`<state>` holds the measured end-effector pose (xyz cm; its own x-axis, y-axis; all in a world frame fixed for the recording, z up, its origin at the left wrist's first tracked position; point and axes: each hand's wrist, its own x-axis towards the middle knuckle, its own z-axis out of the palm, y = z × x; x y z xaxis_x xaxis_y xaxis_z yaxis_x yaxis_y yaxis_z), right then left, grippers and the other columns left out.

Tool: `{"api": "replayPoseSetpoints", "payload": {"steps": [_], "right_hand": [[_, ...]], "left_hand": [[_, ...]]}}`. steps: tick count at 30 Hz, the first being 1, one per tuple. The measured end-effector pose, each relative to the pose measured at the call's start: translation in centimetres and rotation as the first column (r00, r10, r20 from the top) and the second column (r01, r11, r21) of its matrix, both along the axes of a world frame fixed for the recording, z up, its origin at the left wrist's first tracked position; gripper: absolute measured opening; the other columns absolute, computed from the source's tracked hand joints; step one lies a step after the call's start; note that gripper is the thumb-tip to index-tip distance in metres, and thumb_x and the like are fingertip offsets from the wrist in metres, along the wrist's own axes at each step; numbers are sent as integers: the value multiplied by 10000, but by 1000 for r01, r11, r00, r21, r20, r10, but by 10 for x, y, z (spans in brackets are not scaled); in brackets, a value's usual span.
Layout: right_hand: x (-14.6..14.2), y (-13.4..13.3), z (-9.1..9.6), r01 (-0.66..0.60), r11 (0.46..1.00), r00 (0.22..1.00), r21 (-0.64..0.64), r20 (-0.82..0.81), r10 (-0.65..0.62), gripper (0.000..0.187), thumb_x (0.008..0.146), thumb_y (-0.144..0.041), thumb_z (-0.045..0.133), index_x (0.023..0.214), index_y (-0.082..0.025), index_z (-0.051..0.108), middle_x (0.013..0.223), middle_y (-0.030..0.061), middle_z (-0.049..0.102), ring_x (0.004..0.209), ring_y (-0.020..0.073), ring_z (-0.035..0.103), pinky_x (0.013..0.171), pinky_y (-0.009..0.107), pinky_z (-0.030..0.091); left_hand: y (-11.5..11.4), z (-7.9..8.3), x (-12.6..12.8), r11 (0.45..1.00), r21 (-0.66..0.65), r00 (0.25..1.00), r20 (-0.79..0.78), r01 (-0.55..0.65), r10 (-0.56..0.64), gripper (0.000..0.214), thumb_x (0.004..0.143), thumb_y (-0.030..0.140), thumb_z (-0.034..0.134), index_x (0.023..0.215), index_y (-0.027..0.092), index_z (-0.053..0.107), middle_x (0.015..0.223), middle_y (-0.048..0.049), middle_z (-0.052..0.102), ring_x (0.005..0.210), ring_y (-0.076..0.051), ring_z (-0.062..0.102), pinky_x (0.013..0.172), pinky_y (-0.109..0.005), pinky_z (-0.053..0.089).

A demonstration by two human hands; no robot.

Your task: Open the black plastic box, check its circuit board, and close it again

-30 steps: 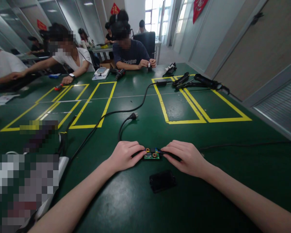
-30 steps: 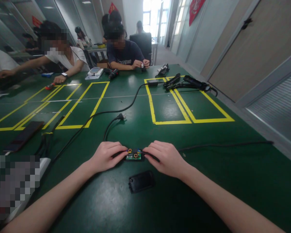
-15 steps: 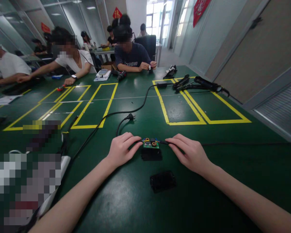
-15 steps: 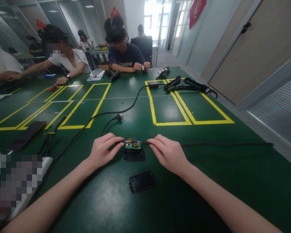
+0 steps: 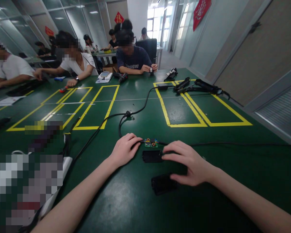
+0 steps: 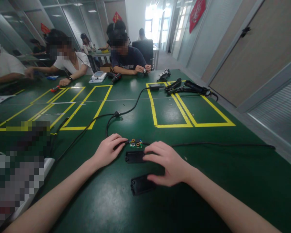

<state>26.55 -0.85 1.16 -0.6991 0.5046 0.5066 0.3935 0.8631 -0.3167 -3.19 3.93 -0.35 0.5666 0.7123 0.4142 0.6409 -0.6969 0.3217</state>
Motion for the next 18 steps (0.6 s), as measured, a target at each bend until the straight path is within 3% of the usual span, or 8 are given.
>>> {"api": "replayPoseSetpoints", "payload": {"steps": [2, 4, 8, 12, 18], "right_hand": [[-5, -11, 4, -132, 988, 991, -74, 25, 134, 497, 835, -615, 714, 1070, -181, 667, 1057, 116, 699, 879, 229, 649, 759, 379, 494], [-11, -19, 3, -150, 984, 984, -95, 81, 158, 492, 791, -611, 758, 1013, -180, 673, 945, 75, 700, 766, 195, 613, 680, 350, 442], [-25, -24, -8, -71, 997, 987, -21, 144, 73, 294, 910, -425, 718, 1050, -167, 699, 882, 67, 719, 778, 191, 629, 690, 337, 427], [-34, -18, -15, 37, 998, 994, 48, 104, -42, 341, 957, -451, 709, 1117, -150, 701, 978, 103, 741, 858, 212, 656, 742, 350, 462], [-32, -19, -9, -1, 1000, 997, 11, 72, 0, 334, 938, -377, 686, 1174, -140, 689, 1030, 118, 747, 877, 228, 659, 750, 373, 483]], "left_hand": [[0, 0, 1, 1000, -5, 1000, 3, -11, 11, 203, 1051, 228, 537, 1142, 200, 716, 985, -55, 697, 899, -198, 675, 824, -324, 580], [0, -1, 1, 1000, -6, 1000, 4, -18, 18, 200, 1048, 229, 542, 1138, 202, 718, 989, -54, 698, 896, -195, 675, 818, -320, 580], [1, -2, 1, 1000, -14, 1000, 6, -24, 24, 203, 1045, 226, 543, 1139, 204, 721, 988, -54, 697, 893, -193, 675, 822, -324, 582], [1, -3, 1, 1000, -28, 1000, 6, -11, 11, 203, 1041, 214, 541, 1141, 197, 717, 1001, -58, 696, 909, -196, 679, 833, -328, 583], [2, -3, 0, 999, -33, 1000, 13, -9, 10, 201, 1027, 203, 556, 1141, 203, 721, 1001, -57, 692, 917, -198, 681, 837, -323, 584]]}}
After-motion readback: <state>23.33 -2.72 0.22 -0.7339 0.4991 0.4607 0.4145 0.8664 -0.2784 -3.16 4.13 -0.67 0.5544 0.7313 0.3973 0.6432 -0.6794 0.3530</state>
